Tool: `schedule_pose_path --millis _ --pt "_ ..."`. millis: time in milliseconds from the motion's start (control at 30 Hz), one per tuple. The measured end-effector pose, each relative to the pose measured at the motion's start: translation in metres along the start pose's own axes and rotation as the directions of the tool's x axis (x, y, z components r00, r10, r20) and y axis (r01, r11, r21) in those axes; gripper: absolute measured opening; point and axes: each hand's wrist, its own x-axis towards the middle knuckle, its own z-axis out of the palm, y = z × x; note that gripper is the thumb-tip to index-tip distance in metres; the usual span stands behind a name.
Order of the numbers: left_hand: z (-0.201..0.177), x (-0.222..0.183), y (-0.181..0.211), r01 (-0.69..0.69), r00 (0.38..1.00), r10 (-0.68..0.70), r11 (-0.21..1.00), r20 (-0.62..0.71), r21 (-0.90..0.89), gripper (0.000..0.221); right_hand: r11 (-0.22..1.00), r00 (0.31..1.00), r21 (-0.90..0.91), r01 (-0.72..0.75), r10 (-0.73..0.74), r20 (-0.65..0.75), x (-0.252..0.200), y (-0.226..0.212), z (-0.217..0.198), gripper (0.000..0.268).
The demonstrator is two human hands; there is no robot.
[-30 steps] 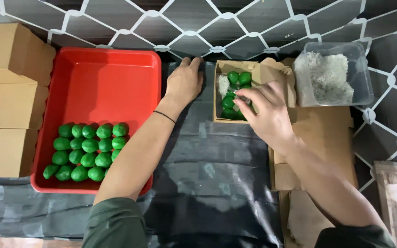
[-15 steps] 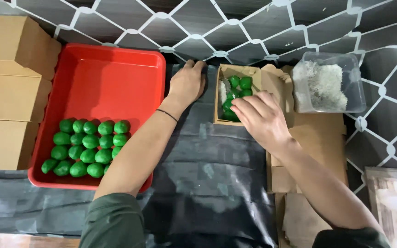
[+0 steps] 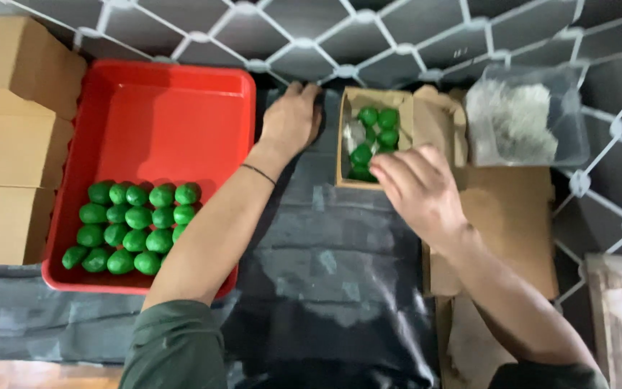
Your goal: Packaging green dough balls into small cardboard boxes and adding flour using a spoon
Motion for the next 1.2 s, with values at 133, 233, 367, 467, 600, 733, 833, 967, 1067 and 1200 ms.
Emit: schedule_pose_path --millis 133,233,367,467,600,733,833,967,1067,1200 --pt "-0.012 0.0 0.004 0.007 0.998 -0.002 0.997 0.066 -0.076 0.031 0.999 0.999 0.031 0.025 -0.024 -0.04 -0.005 -0.003 0.0 0.006" --pt "-0.01 -0.002 0.003 0.013 0.998 -0.008 0.997 0.055 -0.077 0.032 0.997 0.999 0.071 0.02 -0.017 -0.042 -0.01 -0.001 -0.001 0.007" --pt "-0.017 -0.003 0.008 0.014 0.999 -0.011 0.997 0.034 -0.081 0.029 0.998 0.999 0.056 0.034 -0.033 -0.026 -0.005 -0.005 -0.007 0.007" --pt "-0.017 -0.006 0.009 0.054 0.995 -0.046 0.995 0.088 -0.087 0.029 0.996 0.999 0.083 0.032 -0.029 -0.031 -0.004 -0.008 -0.014 0.006" --pt "-0.017 -0.002 0.007 0.044 0.994 -0.036 0.996 0.098 -0.075 0.031 0.995 0.998 0.077 0.064 -0.063 -0.011 0.009 -0.018 -0.024 0.006" --pt "-0.022 -0.003 0.009 0.048 0.992 -0.038 0.995 0.116 -0.085 0.032 0.998 0.999 0.061 0.03 -0.028 -0.022 0.001 -0.01 -0.022 0.008" --pt "-0.021 -0.002 0.012 0.052 0.992 -0.043 0.996 0.118 -0.075 0.031 0.995 0.998 0.088 0.051 -0.053 0.025 0.006 -0.01 -0.024 0.007" --pt "-0.018 -0.005 0.008 0.043 0.996 -0.037 0.996 0.08 -0.079 0.029 0.995 1.0 0.098 0.01 -0.011 0.01 0.003 -0.01 -0.022 0.008" --pt "-0.018 -0.001 0.009 0.028 0.998 -0.024 0.997 0.065 -0.072 0.028 0.995 1.0 0.104 -0.008 0.007 0.016 -0.007 0.004 -0.015 0.007" --pt "-0.012 -0.004 0.008 0.02 1.0 -0.018 0.997 0.025 -0.072 0.026 0.996 1.0 0.091 -0.018 0.02 -0.018 0.009 0.012 -0.021 0.005"
